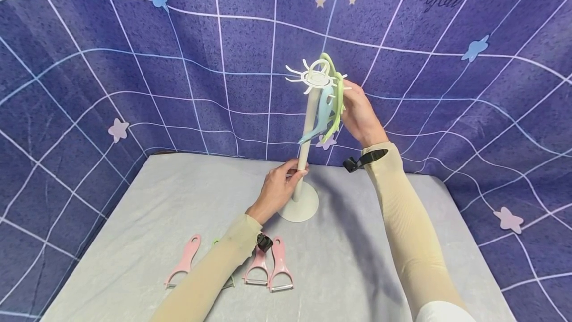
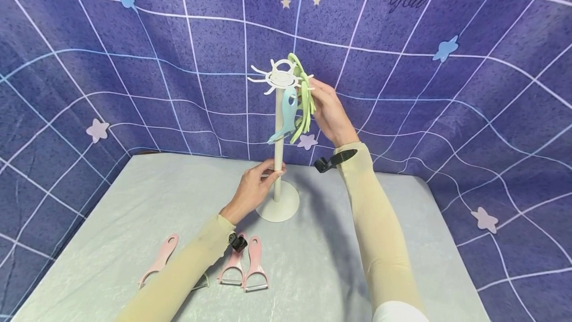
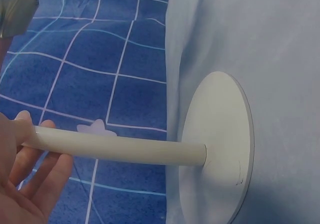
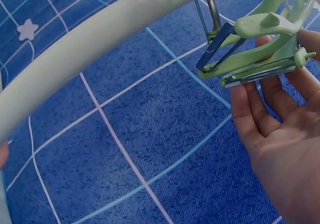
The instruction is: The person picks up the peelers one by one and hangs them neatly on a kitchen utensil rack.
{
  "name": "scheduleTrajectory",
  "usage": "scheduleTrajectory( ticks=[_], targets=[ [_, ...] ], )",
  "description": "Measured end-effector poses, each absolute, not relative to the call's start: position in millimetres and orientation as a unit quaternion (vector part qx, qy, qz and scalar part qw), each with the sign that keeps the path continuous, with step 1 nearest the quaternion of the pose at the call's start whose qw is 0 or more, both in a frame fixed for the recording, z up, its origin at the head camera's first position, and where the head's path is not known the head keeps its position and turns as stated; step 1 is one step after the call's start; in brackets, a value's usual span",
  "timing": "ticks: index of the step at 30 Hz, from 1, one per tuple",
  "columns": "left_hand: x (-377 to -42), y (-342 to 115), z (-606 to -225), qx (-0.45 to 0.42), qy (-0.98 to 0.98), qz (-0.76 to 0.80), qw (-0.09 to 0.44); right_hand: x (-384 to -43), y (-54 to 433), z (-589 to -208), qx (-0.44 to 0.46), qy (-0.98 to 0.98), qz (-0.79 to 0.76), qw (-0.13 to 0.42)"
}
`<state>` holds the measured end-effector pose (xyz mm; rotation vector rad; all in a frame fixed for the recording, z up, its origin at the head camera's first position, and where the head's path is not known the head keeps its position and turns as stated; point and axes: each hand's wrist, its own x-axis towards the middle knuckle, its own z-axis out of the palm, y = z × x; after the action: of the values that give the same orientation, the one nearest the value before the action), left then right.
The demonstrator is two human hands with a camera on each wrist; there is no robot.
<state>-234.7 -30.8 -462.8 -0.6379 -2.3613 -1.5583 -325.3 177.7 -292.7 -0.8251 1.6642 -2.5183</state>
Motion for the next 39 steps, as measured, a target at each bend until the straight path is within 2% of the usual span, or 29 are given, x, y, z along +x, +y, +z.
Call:
scheduleTrajectory(
  ticks=[39],
  targets=[
    [-236, -32, -464, -0.22, -0.812, -0.526, 0.124, -324, 178, -312, -0.295, 0.507, -0.809, 0.041]
  ],
)
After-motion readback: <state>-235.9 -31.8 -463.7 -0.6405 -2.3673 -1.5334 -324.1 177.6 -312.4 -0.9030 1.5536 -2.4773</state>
